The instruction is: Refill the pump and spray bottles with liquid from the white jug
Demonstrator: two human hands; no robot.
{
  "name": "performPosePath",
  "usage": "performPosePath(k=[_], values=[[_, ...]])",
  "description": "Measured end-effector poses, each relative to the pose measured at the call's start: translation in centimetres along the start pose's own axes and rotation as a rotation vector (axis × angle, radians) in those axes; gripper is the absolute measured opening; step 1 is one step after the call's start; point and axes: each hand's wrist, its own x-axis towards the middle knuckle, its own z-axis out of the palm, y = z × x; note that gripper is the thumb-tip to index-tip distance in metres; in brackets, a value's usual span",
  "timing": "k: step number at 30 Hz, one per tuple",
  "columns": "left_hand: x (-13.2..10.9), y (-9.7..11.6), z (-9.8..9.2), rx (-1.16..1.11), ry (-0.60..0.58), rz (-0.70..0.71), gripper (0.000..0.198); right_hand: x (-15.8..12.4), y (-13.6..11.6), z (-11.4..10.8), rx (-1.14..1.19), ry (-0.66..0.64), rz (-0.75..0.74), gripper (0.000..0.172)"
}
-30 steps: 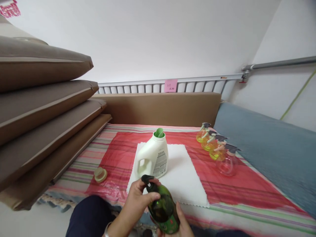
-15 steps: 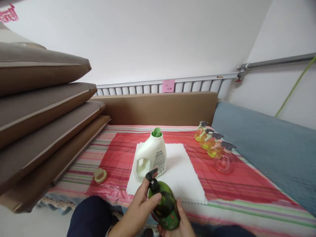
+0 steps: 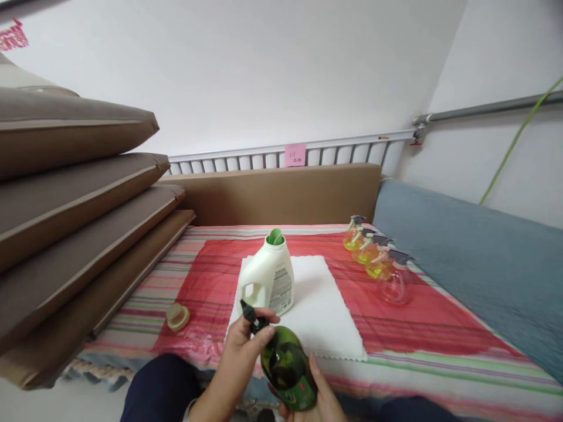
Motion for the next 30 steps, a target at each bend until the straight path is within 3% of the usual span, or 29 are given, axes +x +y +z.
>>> performPosePath(k=[5, 10, 13, 16, 21, 25, 28, 30], values=[[-0.1, 2.3, -0.4, -0.019, 0.081, 0.129, 0.016, -0.1, -0.1, 0.0, 0.003, 0.055, 0.005, 0.048], [0.4, 2.3, -0.3, -0.455, 0.123, -0.01, 0.013, -0.3, -0.1, 0.2, 0.026, -0.006, -0.008, 0.047], [0.8, 2.3, -0.7, -0.61, 0.19, -0.008, 0.014, -0.4, -0.1, 0.1, 0.025, -0.018, -0.011, 0.046], [0.3, 2.6, -0.9, -0.541, 0.211, 0.037, 0.011, -0.4, -0.1, -0.1, 0.012, 0.001, -0.021, 0.044], [-1.1, 2.8, -0.5, -0.187, 0.167, 0.275, 0.001, -0.2, 0.0, -0.2, -0.004, 0.002, -0.039, 0.049], [-1.0, 2.8, -0.1, -0.275, 0.137, 0.131, 0.002, -0.2, 0.1, -0.3, -0.028, 0.01, -0.033, 0.048], [-0.6, 3.0, -0.1, -0.368, 0.149, 0.174, 0.002, -0.2, -0.1, -0.4, -0.021, 0.003, -0.022, 0.049], [-0.5, 3.1, -0.1, -0.376, 0.134, 0.119, 0.003, -0.2, -0.1, -0.5, -0.002, 0.003, -0.031, 0.047]])
